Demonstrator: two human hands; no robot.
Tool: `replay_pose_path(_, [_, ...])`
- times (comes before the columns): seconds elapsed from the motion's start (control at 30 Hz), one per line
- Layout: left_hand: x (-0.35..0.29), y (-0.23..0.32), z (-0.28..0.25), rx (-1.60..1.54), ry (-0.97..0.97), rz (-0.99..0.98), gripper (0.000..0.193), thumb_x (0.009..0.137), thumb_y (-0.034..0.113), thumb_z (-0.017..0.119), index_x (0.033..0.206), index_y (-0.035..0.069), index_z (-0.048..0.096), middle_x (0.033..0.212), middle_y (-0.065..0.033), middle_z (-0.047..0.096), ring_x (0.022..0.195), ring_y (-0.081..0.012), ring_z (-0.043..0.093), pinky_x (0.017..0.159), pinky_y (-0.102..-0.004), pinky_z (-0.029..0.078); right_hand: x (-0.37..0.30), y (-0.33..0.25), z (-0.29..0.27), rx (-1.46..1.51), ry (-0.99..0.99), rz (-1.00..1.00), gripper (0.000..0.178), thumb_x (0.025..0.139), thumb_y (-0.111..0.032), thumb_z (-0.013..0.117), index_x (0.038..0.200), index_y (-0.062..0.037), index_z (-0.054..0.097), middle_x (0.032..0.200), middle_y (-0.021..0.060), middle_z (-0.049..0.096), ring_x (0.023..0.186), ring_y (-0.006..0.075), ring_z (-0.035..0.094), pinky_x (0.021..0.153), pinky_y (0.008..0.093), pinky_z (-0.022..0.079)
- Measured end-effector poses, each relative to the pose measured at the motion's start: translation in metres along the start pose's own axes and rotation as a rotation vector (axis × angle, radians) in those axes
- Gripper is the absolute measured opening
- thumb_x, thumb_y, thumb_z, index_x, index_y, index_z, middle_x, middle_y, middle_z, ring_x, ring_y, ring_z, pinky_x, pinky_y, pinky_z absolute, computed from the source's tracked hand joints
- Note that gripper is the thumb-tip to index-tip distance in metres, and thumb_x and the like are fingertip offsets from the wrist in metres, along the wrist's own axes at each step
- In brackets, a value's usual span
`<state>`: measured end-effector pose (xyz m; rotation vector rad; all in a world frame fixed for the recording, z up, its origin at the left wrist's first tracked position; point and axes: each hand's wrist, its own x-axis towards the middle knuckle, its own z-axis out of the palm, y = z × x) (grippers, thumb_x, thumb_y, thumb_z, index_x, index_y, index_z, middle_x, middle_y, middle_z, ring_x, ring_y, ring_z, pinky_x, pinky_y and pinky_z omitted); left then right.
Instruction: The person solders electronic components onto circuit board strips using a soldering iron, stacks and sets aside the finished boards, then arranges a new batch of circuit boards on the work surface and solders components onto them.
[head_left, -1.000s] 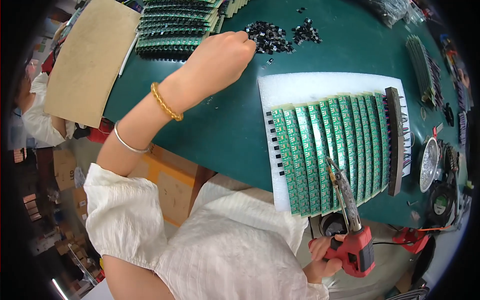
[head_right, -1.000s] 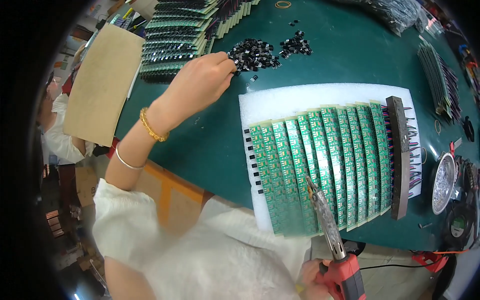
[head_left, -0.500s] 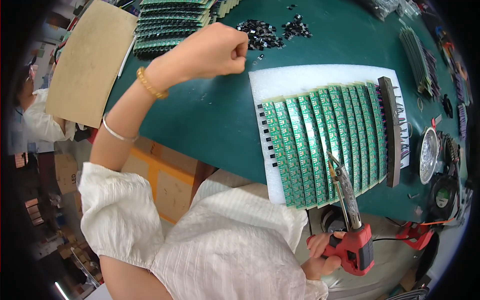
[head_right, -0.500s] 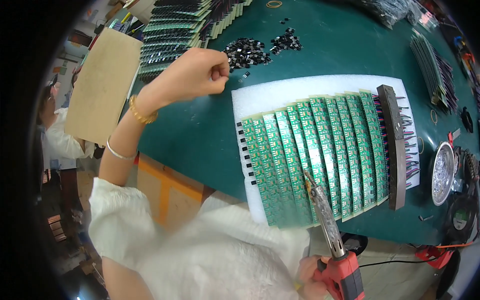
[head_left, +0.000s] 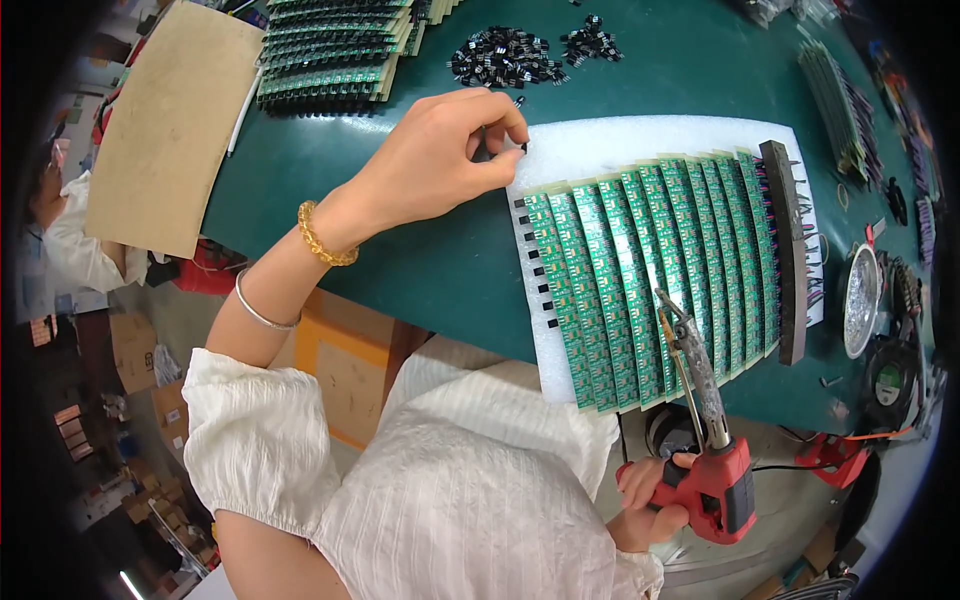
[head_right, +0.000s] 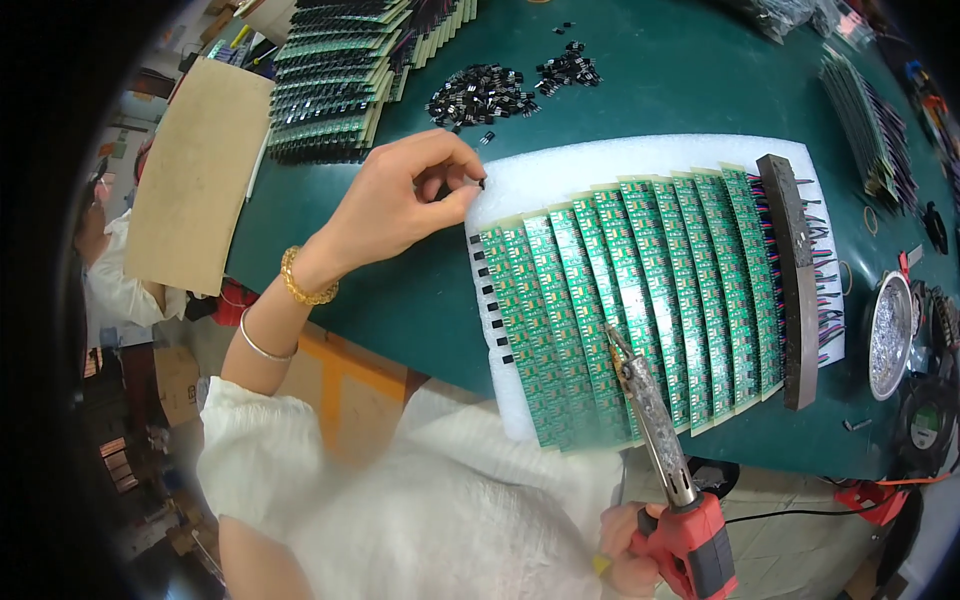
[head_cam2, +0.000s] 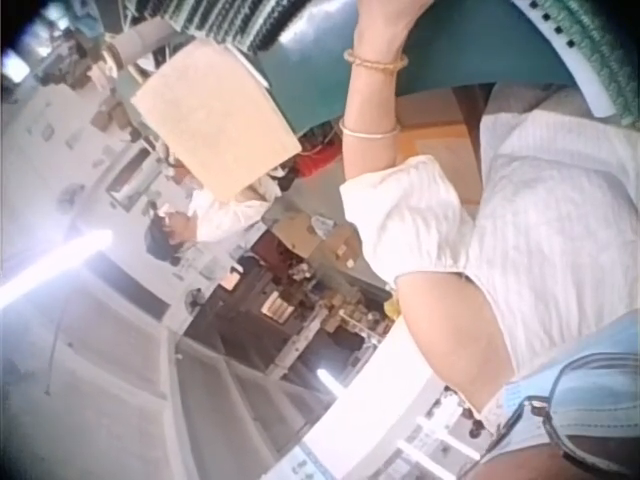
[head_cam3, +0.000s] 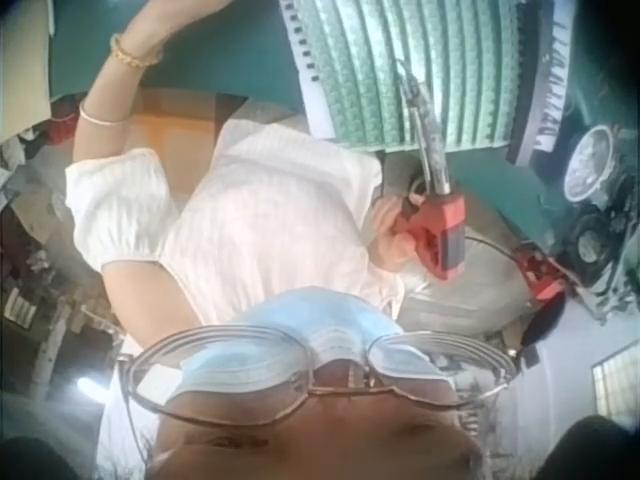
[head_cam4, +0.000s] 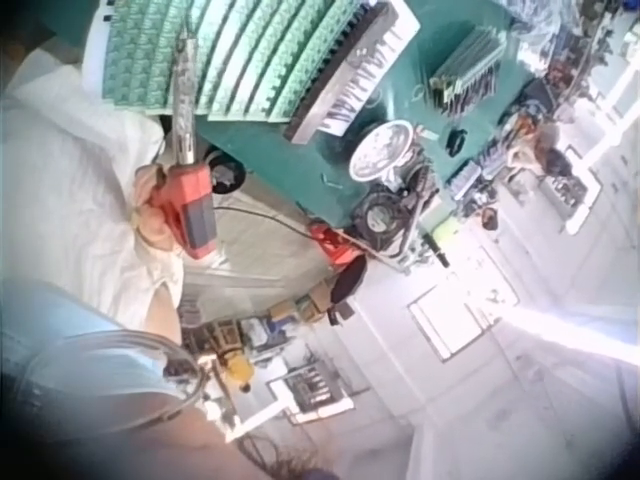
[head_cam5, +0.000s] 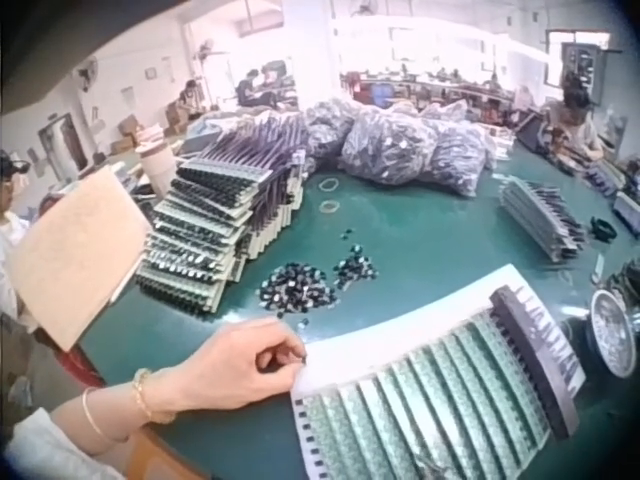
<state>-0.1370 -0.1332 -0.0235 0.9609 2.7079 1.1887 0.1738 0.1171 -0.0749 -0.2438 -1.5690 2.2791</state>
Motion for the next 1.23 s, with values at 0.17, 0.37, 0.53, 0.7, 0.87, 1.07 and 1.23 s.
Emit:
replay_pose_path(0.17, [0.005, 0.003, -0.006, 0.102, -0.055, 0.074, 0.01, 0.078, 0.006, 0.066, 0.086, 0.002, 0.06, 0.072, -0.0025, 0.055, 0.056, -0.0094, 0.044, 0.052, -0.0245, 0.038, 0.006, -0.008, 0.01, -0.05, -0.024, 0.012, 0.072, 0.086, -0.059, 0.057, 0.121, 0.0013, 0.038, 0.048, 0.0009, 0.042, 0.037, 0.0145, 0.042, 0.041, 0.0279, 0.037])
replay_pose_path(0.37, [0.003, 0.006, -0.007, 0.198, -0.07, 0.061, 0.011, 0.079, 0.007, 0.065, 0.085, 0.001, 0.058, 0.072, -0.005, 0.054, 0.058, -0.0124, 0.046, 0.053, -0.0269, 0.041, 0.011, -0.012, 0.017, -0.051, -0.057, 0.039, 0.072, 0.086, -0.06, 0.056, 0.121, 0.0012, 0.038, 0.048, 0.0008, 0.042, 0.037, 0.0145, 0.042, 0.041, 0.0279, 0.037])
replay_pose_path(0.53, [0.002, 0.009, -0.007, 0.166, -0.076, 0.016, 0.01, 0.079, 0.007, 0.064, 0.084, 0.0, 0.058, 0.073, -0.0046, 0.056, 0.059, -0.0116, 0.047, 0.054, -0.0257, 0.041, 0.009, -0.013, 0.015, -0.034, -0.074, 0.061, 0.073, 0.086, -0.06, 0.056, 0.121, 0.0011, 0.038, 0.047, 0.0008, 0.042, 0.036, 0.0144, 0.042, 0.041, 0.0277, 0.037])
replay_pose_path(0.7, [0.001, 0.01, -0.009, 0.032, -0.127, -0.114, 0.01, 0.079, 0.005, 0.066, 0.083, 0.0, 0.059, 0.071, -0.0012, 0.055, 0.061, -0.0067, 0.047, 0.056, -0.0228, 0.042, 0.006, -0.005, 0.007, 0.079, -0.156, 0.04, 0.074, 0.086, -0.061, 0.057, 0.122, 0.0009, 0.038, 0.047, 0.0011, 0.043, 0.036, 0.0144, 0.042, 0.041, 0.0275, 0.037])
replay_pose_path(0.87, [-0.017, 0.031, -0.002, -0.065, -0.006, -0.102, 0.01, 0.075, 0.003, 0.067, 0.08, -0.001, 0.059, 0.072, -0.0023, 0.055, 0.061, -0.0083, 0.047, 0.056, -0.0227, 0.041, 0.001, -0.009, 0.01, -0.015, -0.069, 0.008, 0.076, 0.083, -0.062, 0.059, 0.123, -0.0005, 0.04, 0.048, 0.0004, 0.043, 0.037, 0.0141, 0.041, 0.041, 0.0278, 0.037])
replay_pose_path(1.07, [-0.087, 0.083, 0.053, -0.128, 0.158, 0.133, 0.024, 0.058, -0.008, 0.072, 0.077, 0.001, 0.061, 0.071, -0.0074, 0.056, 0.06, -0.0166, 0.055, 0.05, -0.0267, 0.043, -0.006, -0.012, 0.002, -0.027, -0.11, 0.042, 0.076, 0.081, -0.063, 0.06, 0.121, -0.0008, 0.042, 0.049, 0.0003, 0.044, 0.037, 0.0144, 0.042, 0.041, 0.028, 0.038])
replay_pose_path(1.23, [-0.092, 0.076, 0.075, -0.034, 0.278, 0.087, 0.024, 0.06, -0.008, 0.073, 0.079, 0.002, 0.062, 0.074, -0.0076, 0.058, 0.059, -0.0167, 0.055, 0.05, -0.0263, 0.044, -0.013, -0.017, -0.003, -0.103, -0.113, 0.047, 0.076, 0.083, -0.062, 0.059, 0.126, -0.0021, 0.04, 0.049, 0.0014, 0.047, 0.039, 0.0152, 0.046, 0.041, 0.03, 0.04])
